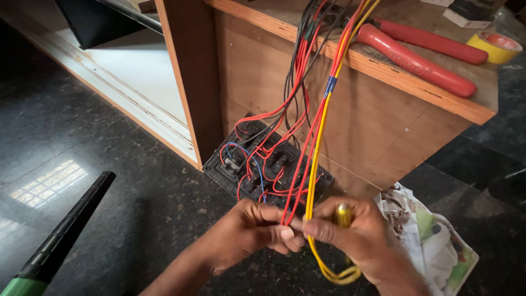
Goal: The person is repairing an electrical panel by connecting and securing wires. They use a screwdriver to tighten connections and pliers to cut and strip wires. The task involves handling multiple colored wires and ensuring they are properly connected to the panel.
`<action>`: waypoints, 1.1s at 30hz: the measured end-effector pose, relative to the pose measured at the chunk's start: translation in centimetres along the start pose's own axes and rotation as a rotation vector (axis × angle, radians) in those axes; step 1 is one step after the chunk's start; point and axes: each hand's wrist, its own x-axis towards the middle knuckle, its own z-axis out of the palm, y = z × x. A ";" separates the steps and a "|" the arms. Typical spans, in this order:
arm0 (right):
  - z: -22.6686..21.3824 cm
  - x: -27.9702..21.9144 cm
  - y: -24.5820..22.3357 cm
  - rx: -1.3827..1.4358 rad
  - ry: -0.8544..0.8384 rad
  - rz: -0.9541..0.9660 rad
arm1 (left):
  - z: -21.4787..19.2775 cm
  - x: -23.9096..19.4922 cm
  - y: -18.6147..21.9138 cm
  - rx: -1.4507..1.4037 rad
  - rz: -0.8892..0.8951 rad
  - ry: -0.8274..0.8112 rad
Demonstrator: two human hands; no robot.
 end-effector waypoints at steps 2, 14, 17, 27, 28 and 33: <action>0.2 -0.2 -0.4 0.021 -0.076 0.174 | 0.3 0.2 -0.5 -0.003 -0.012 0.031; 2.7 0.6 1.0 0.031 -0.009 0.284 | 0.6 -0.6 -0.1 0.392 -0.004 -0.004; 3.2 0.6 1.3 -0.019 0.072 0.286 | 0.9 -0.6 -0.1 0.367 -0.102 -0.050; 5.5 -0.7 1.2 0.038 0.173 0.184 | 1.6 -2.0 -1.5 0.258 -0.070 -0.016; 5.8 -0.9 1.3 0.015 0.185 0.156 | 1.5 -2.0 -1.8 0.258 -0.057 -0.027; 6.6 -1.5 1.8 -0.093 0.086 -0.039 | 1.5 -2.8 -3.6 0.164 -0.078 -0.021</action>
